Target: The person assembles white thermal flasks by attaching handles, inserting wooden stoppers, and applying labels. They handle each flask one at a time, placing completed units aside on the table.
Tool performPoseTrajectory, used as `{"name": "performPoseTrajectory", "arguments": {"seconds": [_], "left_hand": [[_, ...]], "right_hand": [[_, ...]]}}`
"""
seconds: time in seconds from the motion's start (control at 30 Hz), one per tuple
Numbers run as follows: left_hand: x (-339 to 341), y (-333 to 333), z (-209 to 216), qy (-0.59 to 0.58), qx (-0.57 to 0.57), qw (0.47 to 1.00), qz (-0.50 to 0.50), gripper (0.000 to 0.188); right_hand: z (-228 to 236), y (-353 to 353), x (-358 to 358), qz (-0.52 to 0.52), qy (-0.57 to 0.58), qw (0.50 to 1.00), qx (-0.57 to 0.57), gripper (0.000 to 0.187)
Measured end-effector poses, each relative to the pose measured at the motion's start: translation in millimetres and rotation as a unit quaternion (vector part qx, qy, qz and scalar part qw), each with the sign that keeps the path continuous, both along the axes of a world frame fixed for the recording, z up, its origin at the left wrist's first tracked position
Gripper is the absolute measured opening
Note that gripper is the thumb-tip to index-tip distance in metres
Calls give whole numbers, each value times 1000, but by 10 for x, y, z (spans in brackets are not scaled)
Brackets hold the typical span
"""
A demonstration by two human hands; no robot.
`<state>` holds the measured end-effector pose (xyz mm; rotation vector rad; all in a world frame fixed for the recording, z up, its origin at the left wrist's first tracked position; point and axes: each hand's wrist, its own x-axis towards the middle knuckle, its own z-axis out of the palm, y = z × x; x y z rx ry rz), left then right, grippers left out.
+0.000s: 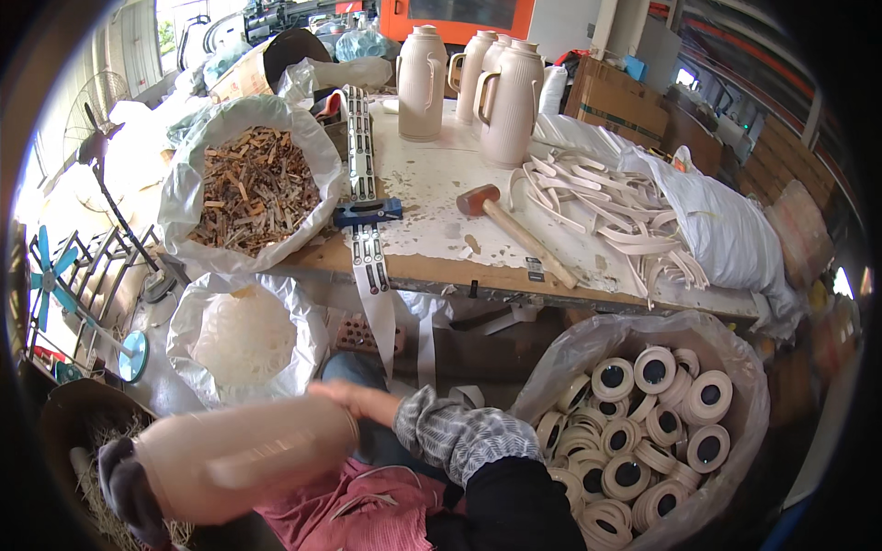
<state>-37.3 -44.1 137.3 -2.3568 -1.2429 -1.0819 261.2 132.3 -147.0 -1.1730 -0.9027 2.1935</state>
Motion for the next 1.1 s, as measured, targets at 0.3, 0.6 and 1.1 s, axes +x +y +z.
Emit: {"name": "performPoseTrajectory", "arguments": {"seconds": [0.3, 0.6, 1.1], "left_hand": [[401, 669, 328, -34, -339, 938, 66, 53], [626, 617, 57, 42, -139, 988, 50, 40], [1603, 1232, 76, 19, -163, 973, -159, 70]], "right_hand": [[1379, 1363, 2447, -310, -296, 702, 568, 20], [1363, 919, 5338, -162, -886, 350, 258, 18], [2146, -293, 330, -203, -64, 677, 705, 20]]}}
